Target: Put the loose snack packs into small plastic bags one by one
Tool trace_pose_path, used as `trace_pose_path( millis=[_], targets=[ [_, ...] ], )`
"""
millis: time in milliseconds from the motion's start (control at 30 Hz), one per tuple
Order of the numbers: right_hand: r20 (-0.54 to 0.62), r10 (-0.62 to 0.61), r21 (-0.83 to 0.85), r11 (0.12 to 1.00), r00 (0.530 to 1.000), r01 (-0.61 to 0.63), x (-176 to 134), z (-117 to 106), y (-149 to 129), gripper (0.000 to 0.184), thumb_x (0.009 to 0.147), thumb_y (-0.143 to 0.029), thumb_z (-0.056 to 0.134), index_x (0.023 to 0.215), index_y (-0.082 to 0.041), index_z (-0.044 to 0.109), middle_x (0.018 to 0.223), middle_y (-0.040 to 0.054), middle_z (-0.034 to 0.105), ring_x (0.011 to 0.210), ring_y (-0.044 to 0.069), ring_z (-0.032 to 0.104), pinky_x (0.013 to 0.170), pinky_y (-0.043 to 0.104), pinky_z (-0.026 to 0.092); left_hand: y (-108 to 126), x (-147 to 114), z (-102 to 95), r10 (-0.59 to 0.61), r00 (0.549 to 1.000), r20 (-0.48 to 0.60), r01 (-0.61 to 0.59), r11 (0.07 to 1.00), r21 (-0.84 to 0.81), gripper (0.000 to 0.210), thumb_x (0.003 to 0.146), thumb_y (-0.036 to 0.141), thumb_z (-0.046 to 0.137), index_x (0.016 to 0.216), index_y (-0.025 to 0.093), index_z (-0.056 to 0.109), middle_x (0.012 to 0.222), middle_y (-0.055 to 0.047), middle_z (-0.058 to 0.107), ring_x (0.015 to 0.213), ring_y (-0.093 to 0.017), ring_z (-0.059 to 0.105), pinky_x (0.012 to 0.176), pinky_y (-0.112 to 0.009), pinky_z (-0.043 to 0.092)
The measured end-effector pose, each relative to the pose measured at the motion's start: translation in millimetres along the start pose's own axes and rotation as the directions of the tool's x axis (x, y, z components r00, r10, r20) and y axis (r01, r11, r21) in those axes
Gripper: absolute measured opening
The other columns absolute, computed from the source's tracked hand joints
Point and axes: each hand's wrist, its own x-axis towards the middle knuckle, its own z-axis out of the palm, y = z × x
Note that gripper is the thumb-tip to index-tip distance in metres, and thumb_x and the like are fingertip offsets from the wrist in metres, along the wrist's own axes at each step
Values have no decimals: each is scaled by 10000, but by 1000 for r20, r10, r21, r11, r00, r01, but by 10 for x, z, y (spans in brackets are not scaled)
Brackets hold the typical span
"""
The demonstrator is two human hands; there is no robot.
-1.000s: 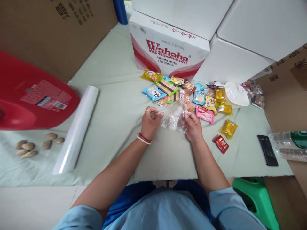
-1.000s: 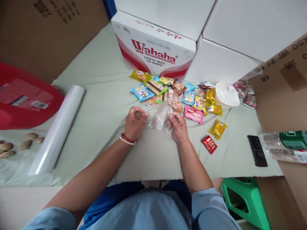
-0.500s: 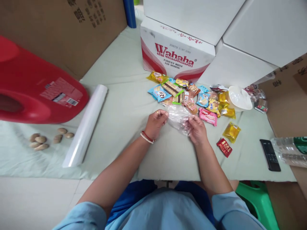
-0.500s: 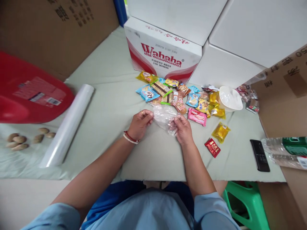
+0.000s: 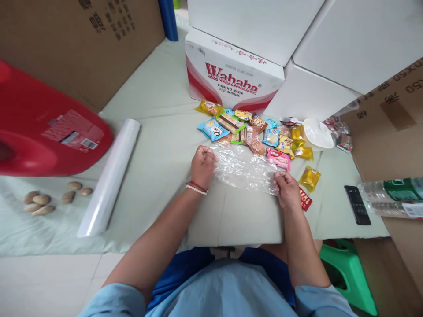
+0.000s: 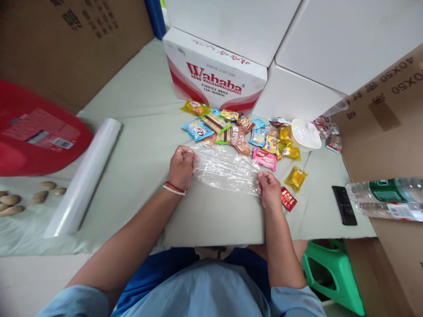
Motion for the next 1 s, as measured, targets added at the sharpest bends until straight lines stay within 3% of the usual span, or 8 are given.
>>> trace_pose_path(
  millis=[100,233,367,433,533,767,900,1000],
  targets=[
    [-59,-182,-294,943,981,157,25,-103,4,344,763,-499,800,898,-202,689,745,-9,624,577,139,487,502,265,384,4,-14,8,-1,1000,19,-1,998,70,339,931,516,673,860,231,503,682,30,634,439,-92,434,399,-203,336],
    [-38,-501,-484,766,864,423,42,3,-175,215,858,-398,726,955,-207,747,941,42,689,765,176,577,724,320,494,74,-77,30,-4,994,105,2,1000,17,397,907,579,702,872,231,515,753,9,693,414,-79,396,393,-210,329],
    [272,-408,-204,861,872,467,49,441,-436,336,851,-360,785,1173,-268,757,1129,29,729,650,113,541,637,271,495,191,-219,24,58,942,332,-73,997,31,410,902,608,734,910,209,642,832,-32,729,434,-72,424,418,-225,339],
    [455,-351,-83,899,819,431,80,655,-531,510,809,-341,833,1304,-322,716,1310,35,690,626,89,546,575,250,500,240,-286,9,78,880,469,-108,994,37,413,900,613,740,909,200,711,898,-69,754,467,-82,466,452,-245,384],
    [642,-310,-24,906,701,423,143,816,-585,324,865,-381,797,1174,-288,780,1156,40,712,652,104,593,559,250,542,276,-322,-6,80,806,586,-106,994,11,505,898,668,705,781,177,739,1066,-137,777,509,-97,540,484,-274,428],
    [605,-419,69,875,677,480,118,710,-461,188,911,-437,794,949,-253,809,1004,54,685,752,146,627,607,286,604,211,-180,28,-222,931,289,232,973,0,473,752,577,816,882,175,603,1218,-105,721,461,-40,520,391,-205,312],
    [626,-454,58,838,634,543,37,673,-405,201,953,-452,749,967,-260,805,1046,74,708,845,182,673,690,327,622,150,-196,46,-338,863,375,309,941,137,766,565,406,944,1193,226,544,1348,-97,643,487,-28,513,423,-212,392],
    [643,-514,34,760,568,649,-5,633,-413,176,984,-410,718,989,-257,804,1080,85,734,964,203,700,839,365,608,121,-218,50,-383,770,511,305,923,233,799,562,400,930,1249,185,584,972,-24,715,501,-70,514,440,-210,367]
  ],
)
